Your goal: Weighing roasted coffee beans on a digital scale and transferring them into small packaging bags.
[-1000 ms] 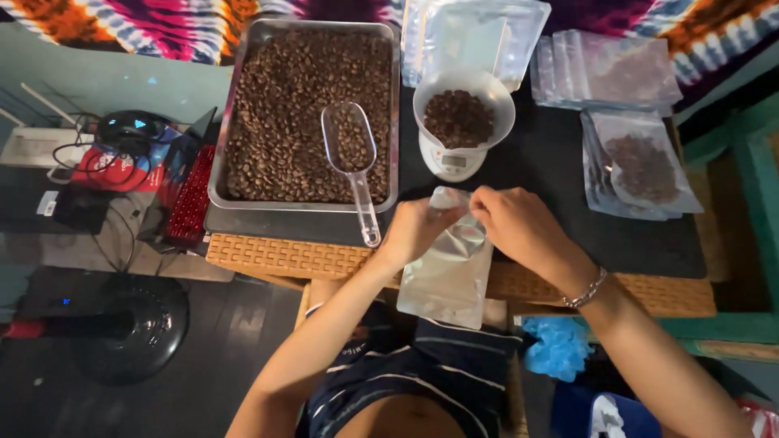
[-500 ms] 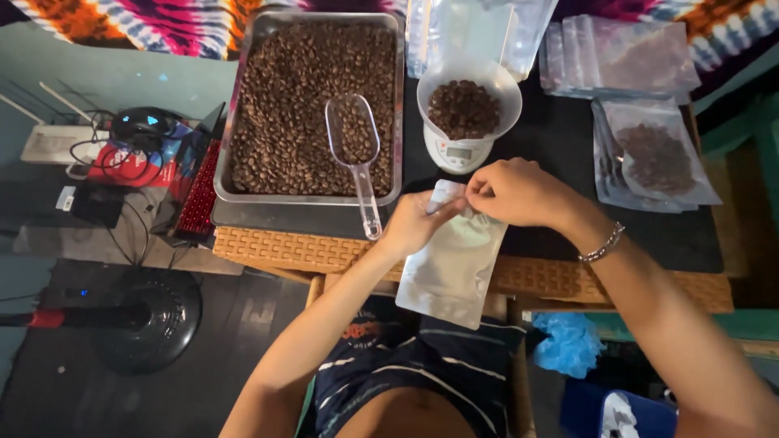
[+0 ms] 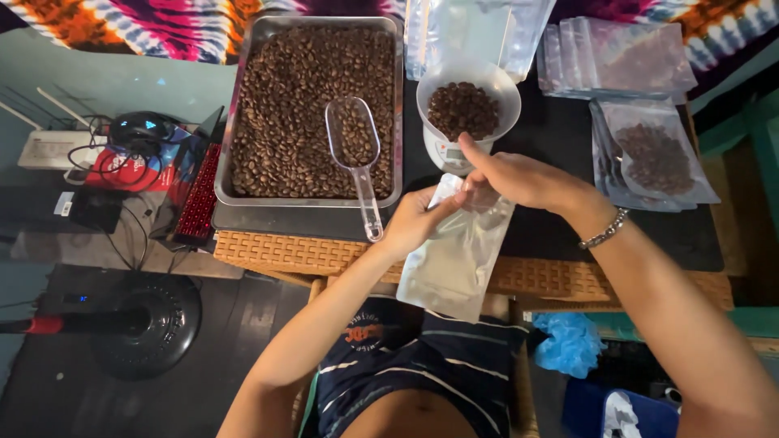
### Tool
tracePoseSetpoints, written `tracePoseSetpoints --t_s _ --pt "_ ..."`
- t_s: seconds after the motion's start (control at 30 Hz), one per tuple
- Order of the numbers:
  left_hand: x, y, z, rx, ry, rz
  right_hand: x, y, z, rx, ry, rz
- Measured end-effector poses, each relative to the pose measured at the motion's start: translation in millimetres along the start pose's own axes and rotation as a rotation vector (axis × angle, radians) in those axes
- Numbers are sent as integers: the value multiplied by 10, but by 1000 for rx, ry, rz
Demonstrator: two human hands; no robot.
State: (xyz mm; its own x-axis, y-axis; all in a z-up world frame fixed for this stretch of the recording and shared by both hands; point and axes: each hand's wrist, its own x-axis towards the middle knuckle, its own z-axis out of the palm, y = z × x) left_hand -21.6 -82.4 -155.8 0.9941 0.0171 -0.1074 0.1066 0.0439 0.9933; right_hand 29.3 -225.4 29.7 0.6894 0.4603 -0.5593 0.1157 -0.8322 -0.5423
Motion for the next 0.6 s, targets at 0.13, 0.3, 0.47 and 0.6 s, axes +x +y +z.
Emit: tracePoseSetpoints --t_s 0.13,0.3,0.47,0.6 --pt "14 184 -44 -334 -138 -126 -51 -53 -68 70 -99 -4" --pt "-78 226 69 -939 -274 -298 -23 -76 -125 126 -114 -33" --pt "58 150 69 -1018 -338 -429 42 33 -140 224 -112 -55" --pt "-91 577 135 -1083 -386 -456 42 100 -147 265 -52 -74"
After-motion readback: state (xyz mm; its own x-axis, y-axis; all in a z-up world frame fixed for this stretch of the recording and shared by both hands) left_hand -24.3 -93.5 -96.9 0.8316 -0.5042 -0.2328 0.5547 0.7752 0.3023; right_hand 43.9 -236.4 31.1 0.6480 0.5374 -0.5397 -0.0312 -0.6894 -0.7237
